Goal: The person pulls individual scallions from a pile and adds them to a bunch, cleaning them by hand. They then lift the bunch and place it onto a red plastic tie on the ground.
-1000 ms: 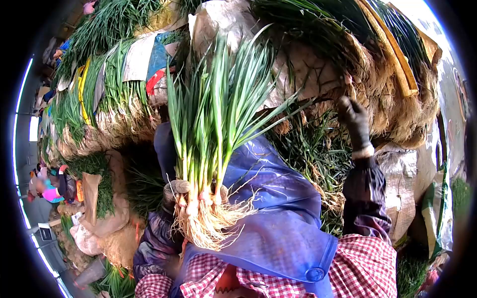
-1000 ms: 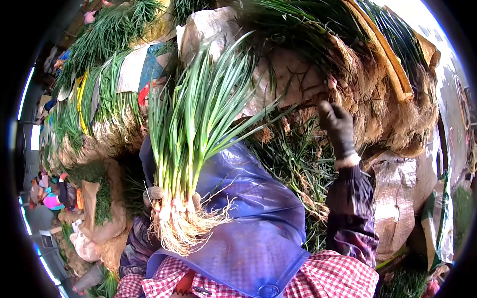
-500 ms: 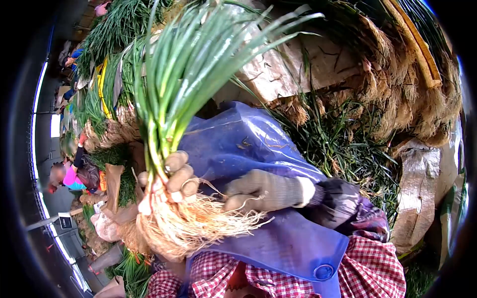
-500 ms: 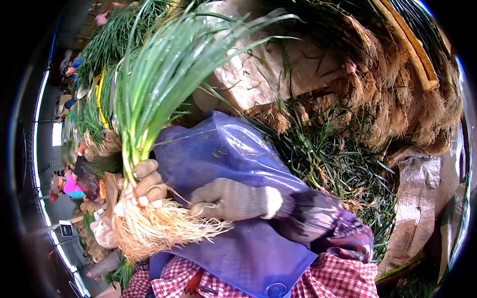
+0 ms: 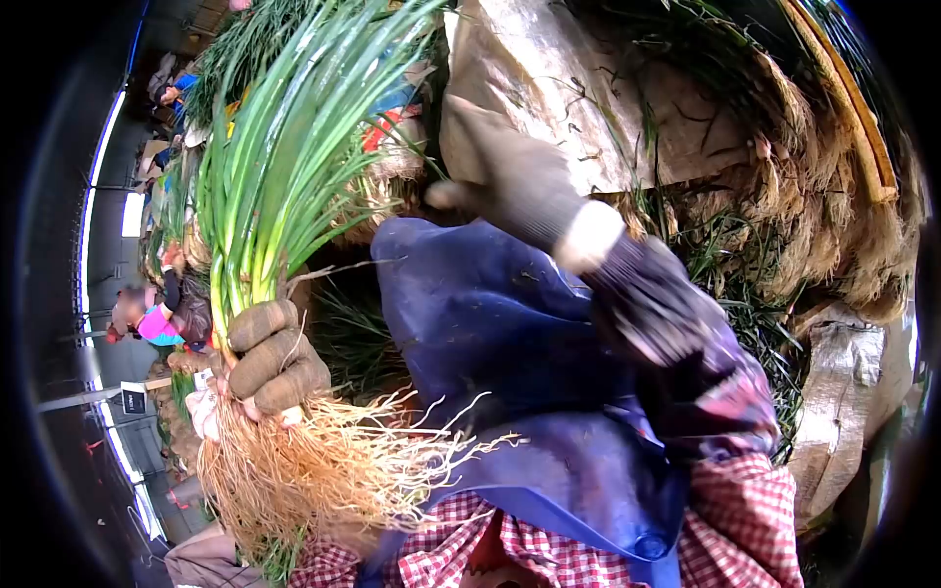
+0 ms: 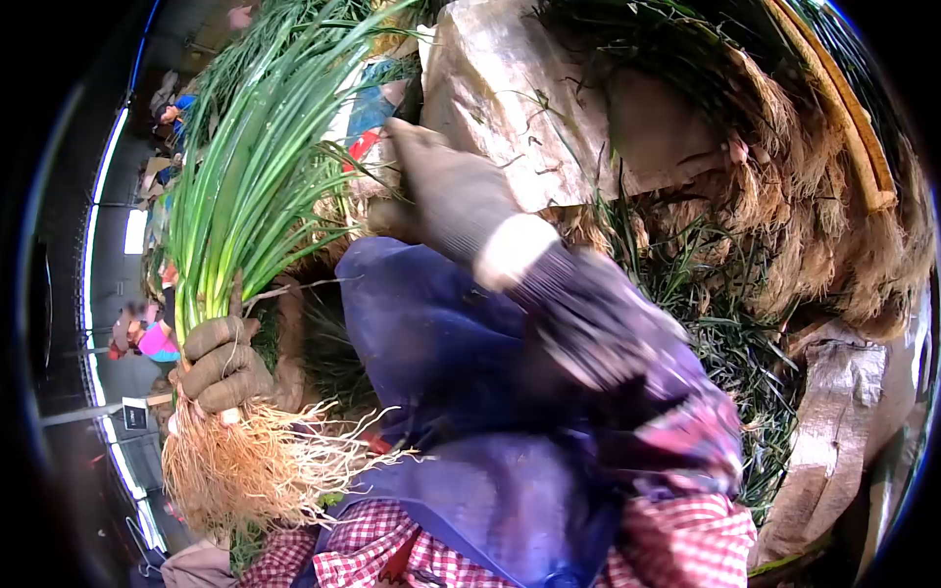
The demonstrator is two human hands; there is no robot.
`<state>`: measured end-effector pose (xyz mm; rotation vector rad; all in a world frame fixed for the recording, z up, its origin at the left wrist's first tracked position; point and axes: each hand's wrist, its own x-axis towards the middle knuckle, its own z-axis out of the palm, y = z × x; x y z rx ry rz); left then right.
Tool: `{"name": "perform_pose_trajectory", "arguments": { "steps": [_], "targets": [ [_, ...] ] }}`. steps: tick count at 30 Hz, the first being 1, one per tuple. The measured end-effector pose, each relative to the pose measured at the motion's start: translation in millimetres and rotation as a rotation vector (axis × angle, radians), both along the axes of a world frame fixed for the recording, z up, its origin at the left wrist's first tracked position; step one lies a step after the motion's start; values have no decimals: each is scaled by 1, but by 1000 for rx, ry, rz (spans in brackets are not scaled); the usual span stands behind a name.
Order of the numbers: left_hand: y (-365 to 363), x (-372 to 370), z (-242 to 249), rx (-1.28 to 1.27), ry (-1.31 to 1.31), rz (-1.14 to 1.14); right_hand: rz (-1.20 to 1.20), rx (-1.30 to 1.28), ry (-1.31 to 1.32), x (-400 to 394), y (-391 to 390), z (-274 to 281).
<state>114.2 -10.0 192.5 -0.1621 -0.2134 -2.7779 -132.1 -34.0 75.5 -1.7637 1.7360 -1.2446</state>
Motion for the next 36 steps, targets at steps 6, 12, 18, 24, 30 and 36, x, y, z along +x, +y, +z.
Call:
{"name": "perform_pose_trajectory", "arguments": {
  "steps": [6,12,18,24,30,36],
  "targets": [
    [23,13,20,-14,15,132,-13,31,-554,-16,-75,-27],
    [45,0,23,99,266,514,554,675,-59,-132,14,-72],
    [47,-3,25,196,444,674,272,255,363,-44,26,23],
    [57,4,23,229,468,684,203,-111,100,70,-50,55],
    [72,-3,28,230,459,799,-188,-144,-41,27,-119,-4],
    [67,4,25,195,553,718,177,-9,69,34,-87,-1]
  ]
}}
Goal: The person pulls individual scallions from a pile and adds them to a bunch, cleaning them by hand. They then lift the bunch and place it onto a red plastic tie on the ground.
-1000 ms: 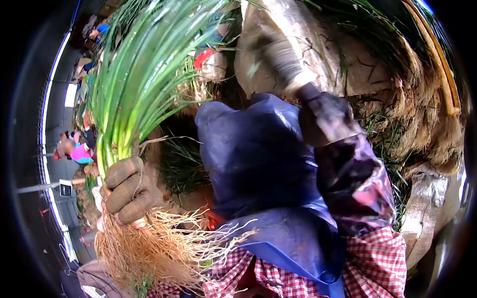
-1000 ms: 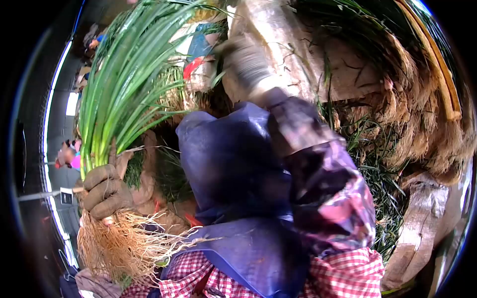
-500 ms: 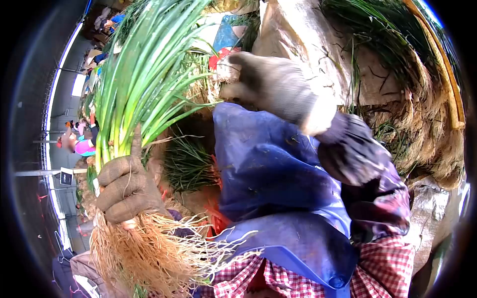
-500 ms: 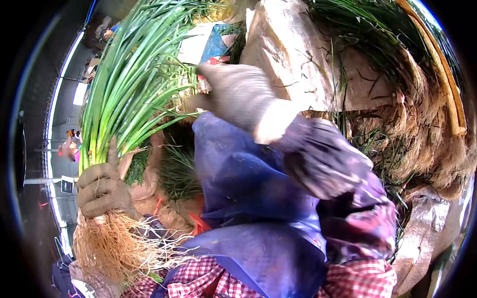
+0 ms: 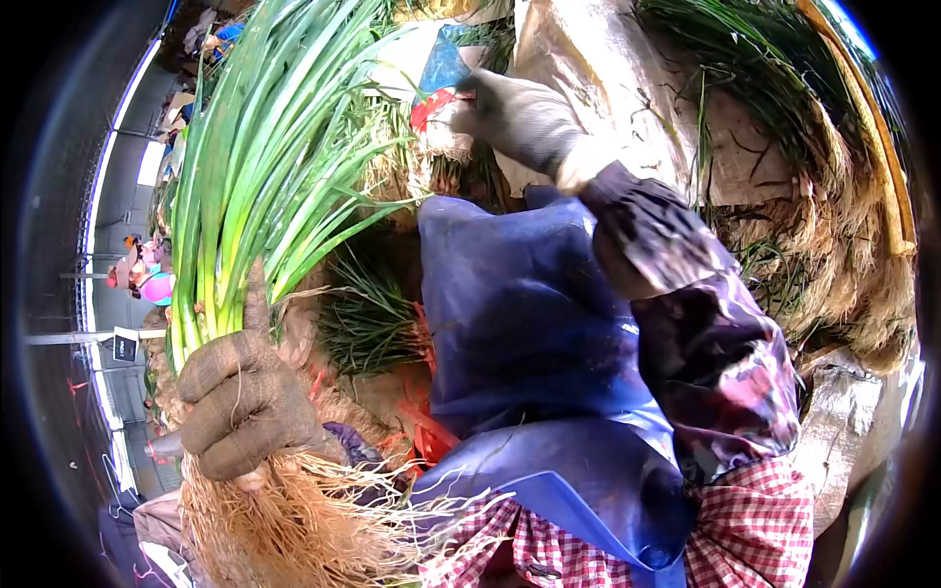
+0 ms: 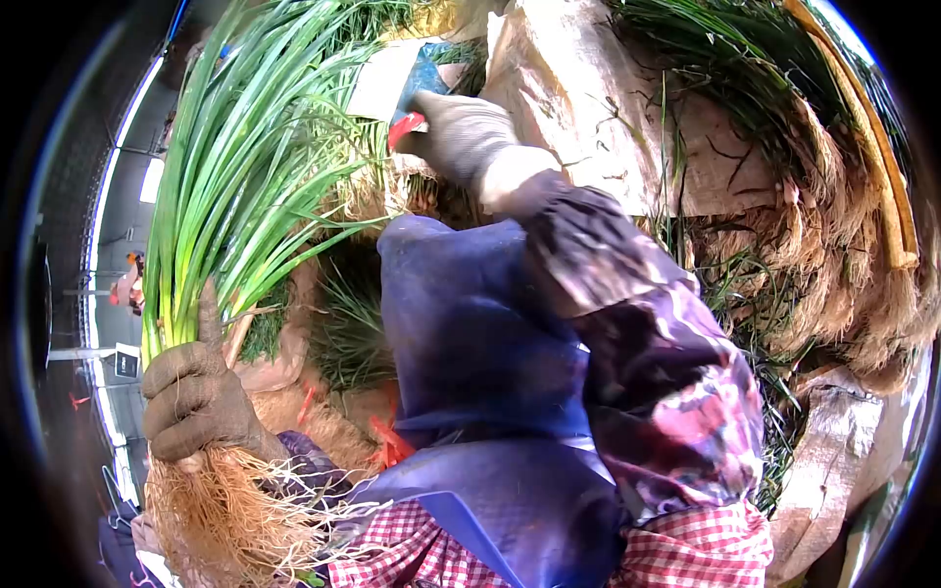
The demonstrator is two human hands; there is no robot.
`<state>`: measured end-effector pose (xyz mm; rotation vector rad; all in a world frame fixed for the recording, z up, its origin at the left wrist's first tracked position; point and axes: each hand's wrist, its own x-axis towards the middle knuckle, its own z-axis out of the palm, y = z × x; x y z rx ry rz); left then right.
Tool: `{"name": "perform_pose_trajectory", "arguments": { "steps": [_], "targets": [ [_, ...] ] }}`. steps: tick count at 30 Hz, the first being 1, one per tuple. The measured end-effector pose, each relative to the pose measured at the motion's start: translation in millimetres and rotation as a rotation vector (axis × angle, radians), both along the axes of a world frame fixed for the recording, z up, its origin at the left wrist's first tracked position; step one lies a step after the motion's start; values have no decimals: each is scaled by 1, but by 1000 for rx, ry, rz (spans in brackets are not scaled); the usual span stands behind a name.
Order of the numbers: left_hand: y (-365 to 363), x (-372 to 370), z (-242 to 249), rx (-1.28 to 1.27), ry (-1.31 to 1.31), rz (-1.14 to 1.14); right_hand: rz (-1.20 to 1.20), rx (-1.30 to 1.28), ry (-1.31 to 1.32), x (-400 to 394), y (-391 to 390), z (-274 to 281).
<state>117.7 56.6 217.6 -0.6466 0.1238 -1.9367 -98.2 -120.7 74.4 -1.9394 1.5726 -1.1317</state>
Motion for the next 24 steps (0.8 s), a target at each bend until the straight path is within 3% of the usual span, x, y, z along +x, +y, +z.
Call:
{"name": "perform_pose_trajectory", "arguments": {
  "steps": [2,3,5,6,7,9,11,13,16,18,19,21,23,24],
  "targets": [
    [2,-3,1,-3,-2,-22,13,-69,-6,19,4,37],
    [1,-1,2,-4,-12,-46,-50,-343,17,35,-10,31],
    [-1,4,4,-5,-34,-106,-18,-303,217,53,-35,37],
    [-1,7,4,-4,-46,-139,-40,-307,198,45,-33,46],
    [2,5,4,8,-26,-84,-140,-189,125,37,-43,42],
    [7,-1,3,30,11,21,-238,-355,23,-5,-69,-14],
    [6,12,5,14,-18,-3,-195,50,-72,-47,-57,-31],
    [3,5,8,16,-24,10,195,512,-124,-71,-15,-16],
    [1,-2,7,65,2,90,254,796,-809,-47,-12,-44],
    [0,-2,6,85,12,78,342,634,-705,-29,14,1],
    [1,-2,6,94,14,78,411,385,-367,-10,31,53],
    [7,-3,13,134,-99,67,344,-30,-266,16,11,63],
    [10,-2,16,144,-155,48,347,-99,-229,44,-4,62],
    [10,-1,16,134,-152,32,390,-277,-276,59,-7,65]
  ]
}}
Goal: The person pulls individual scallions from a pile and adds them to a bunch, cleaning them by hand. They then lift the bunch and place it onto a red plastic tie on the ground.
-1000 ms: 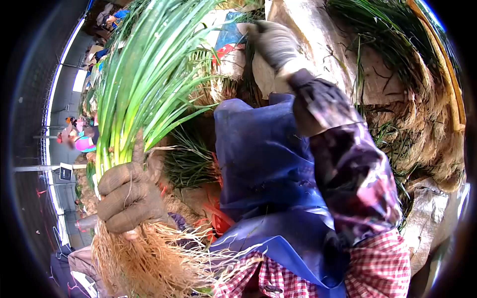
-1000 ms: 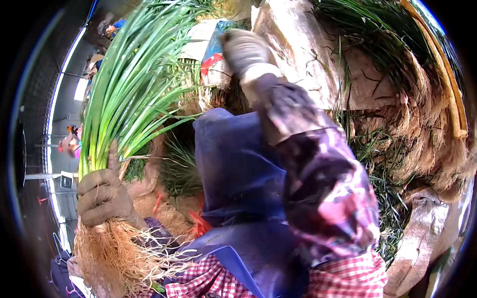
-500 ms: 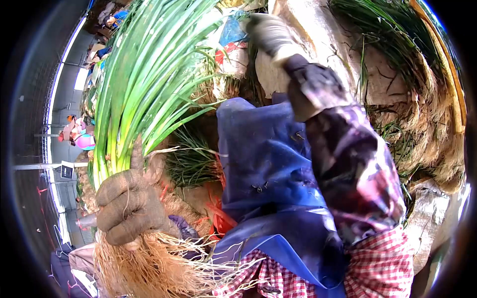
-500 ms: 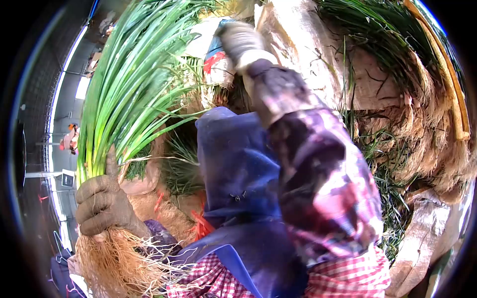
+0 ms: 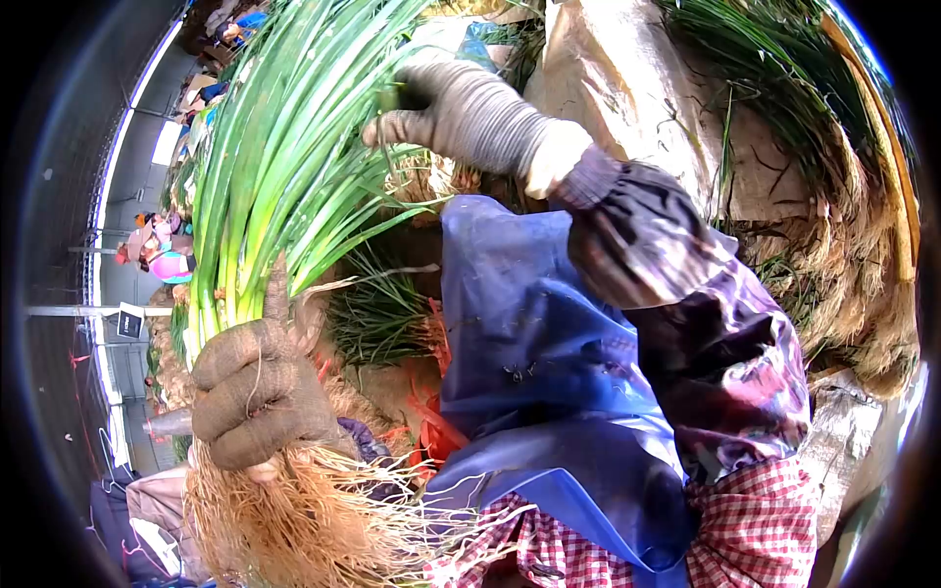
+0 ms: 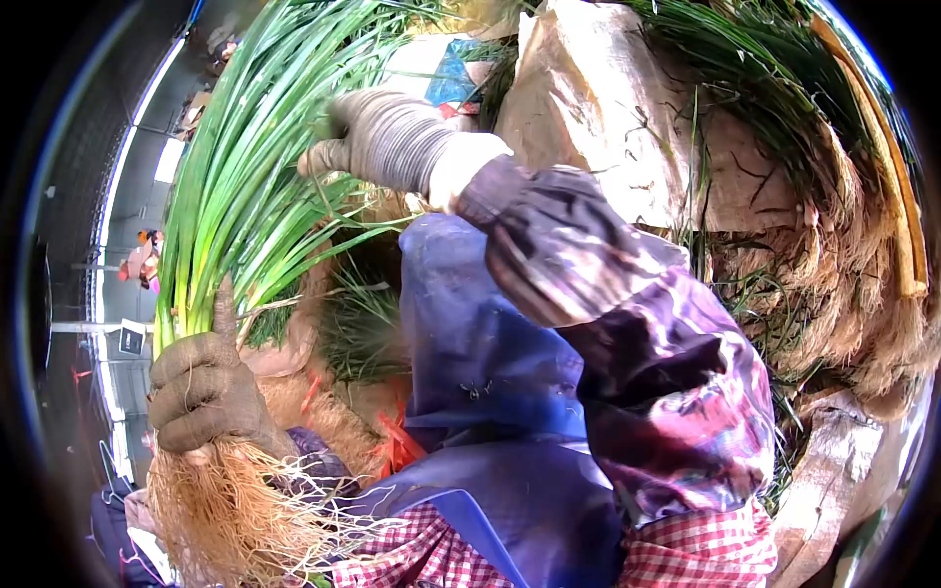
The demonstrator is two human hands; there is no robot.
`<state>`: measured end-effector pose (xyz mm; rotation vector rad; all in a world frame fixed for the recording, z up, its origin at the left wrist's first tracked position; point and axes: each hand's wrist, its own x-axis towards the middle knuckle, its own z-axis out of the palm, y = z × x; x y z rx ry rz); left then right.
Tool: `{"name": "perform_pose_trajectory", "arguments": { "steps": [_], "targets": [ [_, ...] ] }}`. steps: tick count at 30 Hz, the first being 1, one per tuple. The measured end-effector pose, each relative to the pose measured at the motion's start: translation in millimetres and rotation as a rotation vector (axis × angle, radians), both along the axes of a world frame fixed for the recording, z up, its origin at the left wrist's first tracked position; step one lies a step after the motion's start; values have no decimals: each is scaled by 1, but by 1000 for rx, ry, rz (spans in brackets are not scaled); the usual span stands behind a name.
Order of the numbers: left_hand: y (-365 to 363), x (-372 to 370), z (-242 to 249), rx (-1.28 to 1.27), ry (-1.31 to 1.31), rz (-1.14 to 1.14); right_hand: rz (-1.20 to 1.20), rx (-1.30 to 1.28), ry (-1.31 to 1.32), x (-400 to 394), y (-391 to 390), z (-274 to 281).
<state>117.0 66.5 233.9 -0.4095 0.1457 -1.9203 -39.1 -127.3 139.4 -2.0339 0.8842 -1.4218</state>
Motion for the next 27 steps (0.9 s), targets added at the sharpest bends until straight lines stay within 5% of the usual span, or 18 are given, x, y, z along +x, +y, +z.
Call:
{"name": "perform_pose_trajectory", "arguments": {
  "steps": [1,5,7,13,15,16,19,21,23,25,27],
  "targets": [
    [0,1,-1,-8,5,-15,-242,-181,243,-3,4,-4],
    [-2,7,-5,-57,78,-65,-271,342,-483,-56,-21,-46],
    [-4,5,-10,-80,151,-63,-290,510,-322,-84,-14,-61],
    [-7,5,-6,-3,75,54,416,824,-256,-41,49,-35],
    [-9,3,-6,16,44,26,882,844,-447,-12,58,-40],
    [-9,2,-3,34,18,3,1248,971,-741,9,59,-43],
    [-10,1,-6,7,3,-18,1374,1229,-662,54,70,-33],
    [-10,4,-9,-2,0,-13,1107,649,-291,77,81,-32],
    [-10,7,-4,59,-25,-6,872,417,-377,68,72,-40],
    [-8,13,-5,55,-27,3,468,283,-336,40,57,-33],
    [-9,23,-16,-42,-15,-29,195,552,-606,15,47,-38]
  ]
}}
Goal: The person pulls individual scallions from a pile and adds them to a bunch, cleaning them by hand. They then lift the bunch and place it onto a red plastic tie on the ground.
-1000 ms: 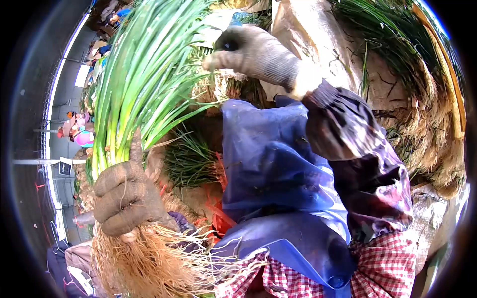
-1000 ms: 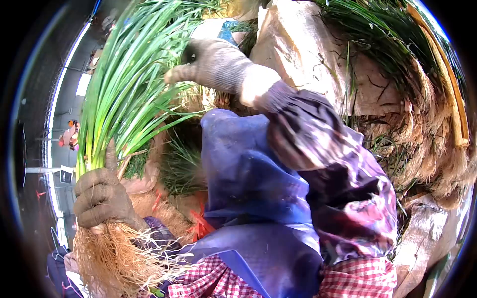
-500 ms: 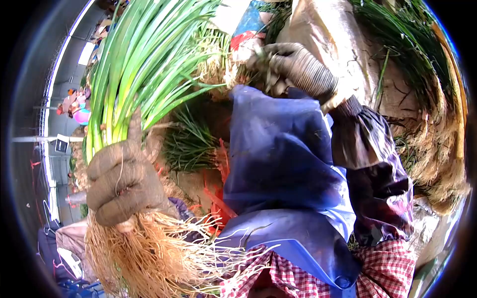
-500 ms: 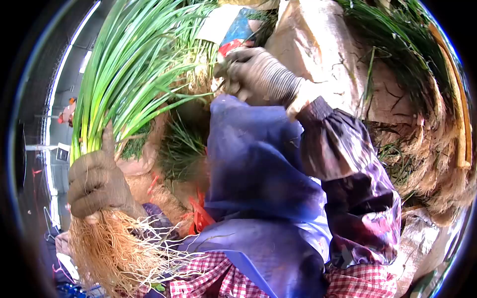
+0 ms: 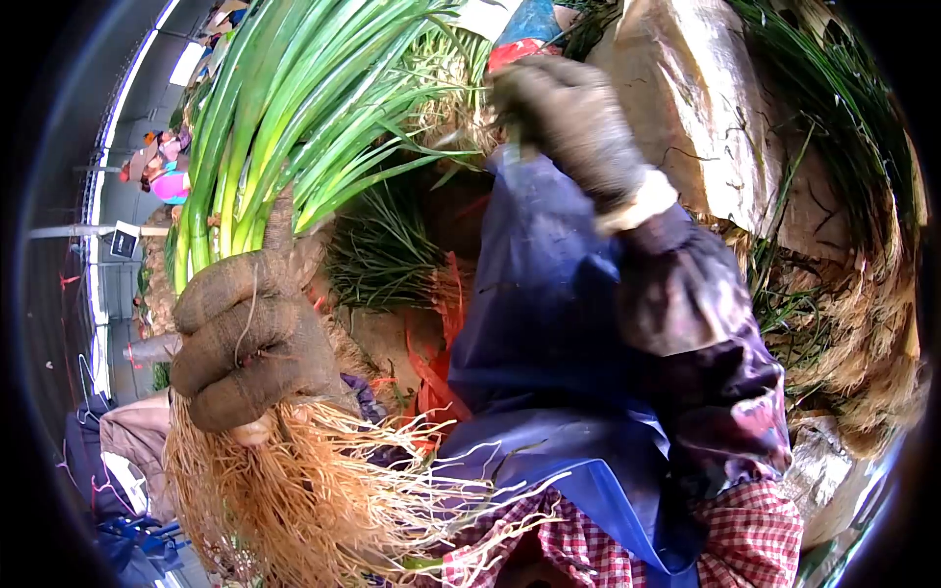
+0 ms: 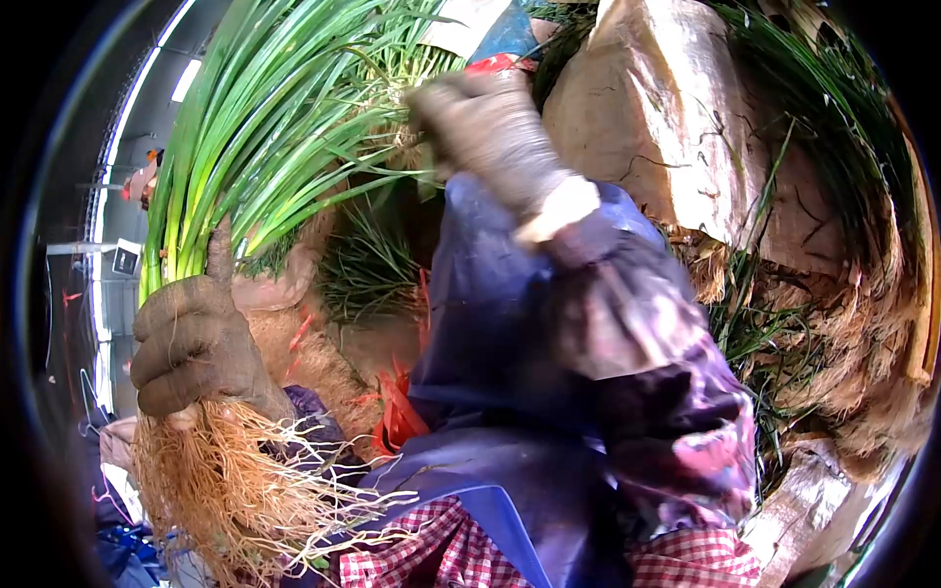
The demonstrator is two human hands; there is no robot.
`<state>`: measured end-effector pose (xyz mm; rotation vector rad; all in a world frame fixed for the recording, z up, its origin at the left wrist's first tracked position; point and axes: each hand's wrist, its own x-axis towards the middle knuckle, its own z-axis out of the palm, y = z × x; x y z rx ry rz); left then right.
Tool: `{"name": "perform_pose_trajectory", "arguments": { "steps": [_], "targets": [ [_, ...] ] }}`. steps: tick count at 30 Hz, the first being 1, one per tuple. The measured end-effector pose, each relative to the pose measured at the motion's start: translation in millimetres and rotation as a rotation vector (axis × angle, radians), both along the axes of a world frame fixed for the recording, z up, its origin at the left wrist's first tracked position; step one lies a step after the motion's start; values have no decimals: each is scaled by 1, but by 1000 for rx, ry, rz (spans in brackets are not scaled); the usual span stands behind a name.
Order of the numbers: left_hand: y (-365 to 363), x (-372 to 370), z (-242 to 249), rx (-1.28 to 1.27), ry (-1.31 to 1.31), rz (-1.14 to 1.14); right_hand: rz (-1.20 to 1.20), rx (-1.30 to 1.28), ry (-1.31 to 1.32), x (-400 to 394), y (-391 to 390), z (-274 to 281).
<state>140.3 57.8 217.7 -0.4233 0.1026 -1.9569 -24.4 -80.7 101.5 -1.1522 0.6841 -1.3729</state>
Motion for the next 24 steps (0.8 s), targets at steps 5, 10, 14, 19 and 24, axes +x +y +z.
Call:
{"name": "perform_pose_trajectory", "arguments": {
  "steps": [5,10,14,19,24],
  "targets": [
    [-12,35,-23,-154,-16,-193,310,-7,111,-19,1,-7],
    [-24,68,-41,-219,-104,-220,951,70,-262,99,37,-13],
    [-31,114,-48,-296,-290,-209,988,-125,-179,146,52,-7],
    [-34,204,-90,-428,-631,-60,453,126,-463,49,0,-31],
    [-42,282,-195,-301,-930,108,-218,-248,844,-91,-14,-73]
  ]
}}
